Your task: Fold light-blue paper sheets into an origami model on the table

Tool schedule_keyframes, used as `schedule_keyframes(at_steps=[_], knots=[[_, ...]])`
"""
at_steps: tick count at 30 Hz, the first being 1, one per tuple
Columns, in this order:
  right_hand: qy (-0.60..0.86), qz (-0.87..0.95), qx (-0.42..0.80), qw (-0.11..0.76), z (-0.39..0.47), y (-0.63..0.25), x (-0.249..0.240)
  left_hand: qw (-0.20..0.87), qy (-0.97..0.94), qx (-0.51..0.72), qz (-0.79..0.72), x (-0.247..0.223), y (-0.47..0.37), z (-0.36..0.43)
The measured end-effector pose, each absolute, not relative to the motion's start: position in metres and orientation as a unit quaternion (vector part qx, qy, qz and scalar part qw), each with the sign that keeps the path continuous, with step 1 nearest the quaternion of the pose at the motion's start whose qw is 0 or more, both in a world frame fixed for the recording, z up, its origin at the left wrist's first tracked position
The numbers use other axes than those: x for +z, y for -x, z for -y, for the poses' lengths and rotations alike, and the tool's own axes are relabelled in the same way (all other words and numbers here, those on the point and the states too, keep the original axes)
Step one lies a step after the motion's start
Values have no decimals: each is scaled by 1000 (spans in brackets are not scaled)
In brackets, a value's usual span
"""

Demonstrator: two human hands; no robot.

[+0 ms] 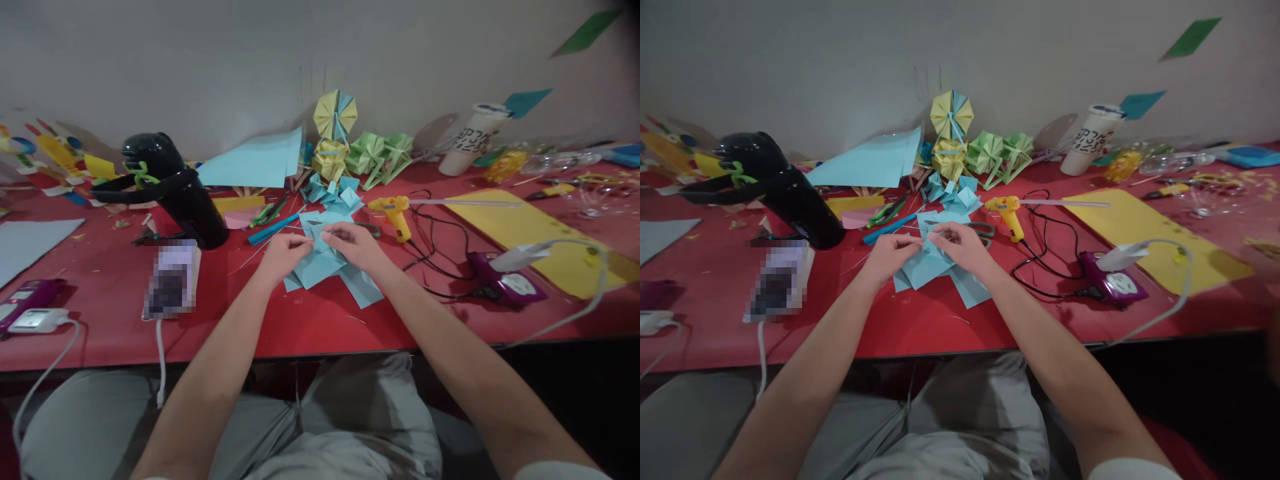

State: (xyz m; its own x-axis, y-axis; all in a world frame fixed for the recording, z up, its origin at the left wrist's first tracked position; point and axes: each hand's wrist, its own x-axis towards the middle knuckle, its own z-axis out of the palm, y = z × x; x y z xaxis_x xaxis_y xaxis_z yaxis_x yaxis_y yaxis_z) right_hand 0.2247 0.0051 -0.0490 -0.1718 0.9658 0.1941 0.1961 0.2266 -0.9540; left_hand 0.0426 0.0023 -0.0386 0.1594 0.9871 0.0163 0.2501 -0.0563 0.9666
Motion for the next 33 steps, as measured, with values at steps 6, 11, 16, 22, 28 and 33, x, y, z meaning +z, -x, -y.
schedule_keyframes(at_steps=[6, 11, 16, 22, 28, 33], knots=[[409, 731, 338, 429, 1, -225, -48, 478, -575, 419, -515, -36, -44, -2], [411, 758, 282, 420, 0, -226, -52, 472, -569, 434, -515, -41, -44, -4], [414, 756, 250, 441, -1, -225, -52, 496, -547, 444, -506, -47, -44, -8], [404, 766, 227, 446, -3, -224, -54, 543, -502, 452, -498, -46, -47, -7], [400, 764, 226, 453, -6, -224, -58, 572, -483, 452, -485, -43, -49, -5], [405, 761, 222, 456, -5, -223, -57, 562, -495, 459, -478, -44, -49, -4]])
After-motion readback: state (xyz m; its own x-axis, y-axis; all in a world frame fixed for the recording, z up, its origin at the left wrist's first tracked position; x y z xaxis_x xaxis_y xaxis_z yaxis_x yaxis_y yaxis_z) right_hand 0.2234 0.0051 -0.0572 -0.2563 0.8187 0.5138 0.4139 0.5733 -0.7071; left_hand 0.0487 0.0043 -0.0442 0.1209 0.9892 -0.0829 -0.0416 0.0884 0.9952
